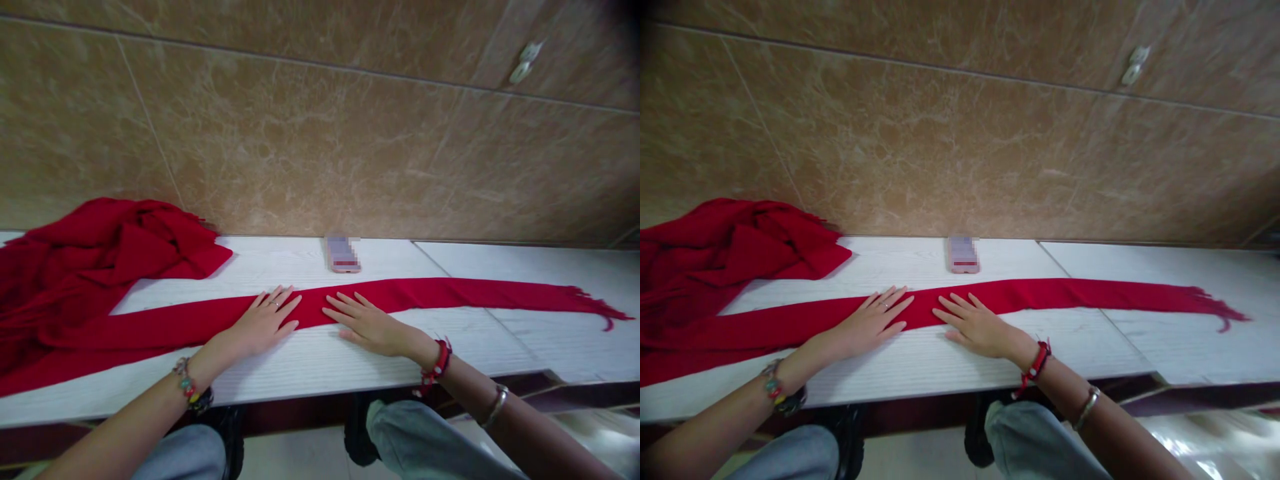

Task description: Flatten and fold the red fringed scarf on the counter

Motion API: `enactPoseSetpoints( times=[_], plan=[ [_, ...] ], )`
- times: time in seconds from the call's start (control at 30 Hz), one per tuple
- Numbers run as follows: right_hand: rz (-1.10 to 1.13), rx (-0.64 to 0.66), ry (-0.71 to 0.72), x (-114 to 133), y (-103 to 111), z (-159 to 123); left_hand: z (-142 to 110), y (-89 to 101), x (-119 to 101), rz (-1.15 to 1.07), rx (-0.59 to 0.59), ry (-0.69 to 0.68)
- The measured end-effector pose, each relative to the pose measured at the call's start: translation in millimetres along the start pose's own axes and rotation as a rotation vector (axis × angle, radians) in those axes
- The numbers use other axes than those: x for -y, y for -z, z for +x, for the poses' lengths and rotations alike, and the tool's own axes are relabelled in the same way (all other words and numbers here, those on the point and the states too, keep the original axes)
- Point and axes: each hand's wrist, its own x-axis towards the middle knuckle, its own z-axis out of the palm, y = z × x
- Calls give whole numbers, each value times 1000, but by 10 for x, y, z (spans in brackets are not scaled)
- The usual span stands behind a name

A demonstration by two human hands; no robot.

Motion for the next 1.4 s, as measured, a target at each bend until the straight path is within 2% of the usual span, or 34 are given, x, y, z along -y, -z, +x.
enactPoseSetpoints(
  times=[0.1, 0.2, 0.27, 0.43, 0.63, 0.77, 0.93, 1.0, 1.17, 1.4],
  plan=[
    [37, -47, -52, -105, 71, -62, -16, 35, 39, 2, 36, 10],
    [8, -121, -208, -253, 74, -89, -8, 54, 69, 9, 52, 11],
    [-23, -107, -273, -336, 27, -90, -7, 49, 110, 12, 54, 10],
    [-122, -98, -241, -445, -98, -87, -54, 27, 327, 39, 37, -3],
    [-167, -116, -232, -569, -125, -161, -214, 3, 662, 78, -21, -14],
    [-157, -135, -233, -429, -78, -49, -252, 0, 722, 85, -34, -37],
    [-108, -160, -72, -1, -16, 314, -255, -1, 670, 81, -31, -18],
    [-83, -141, -35, 93, -31, 408, -295, -15, 699, 65, -36, -19],
    [-62, -93, -17, 57, -83, 405, -461, -36, 833, 24, -40, 49],
    [-81, -91, -40, 89, -93, 499, -528, 12, 823, 0, -15, 107]
  ],
)
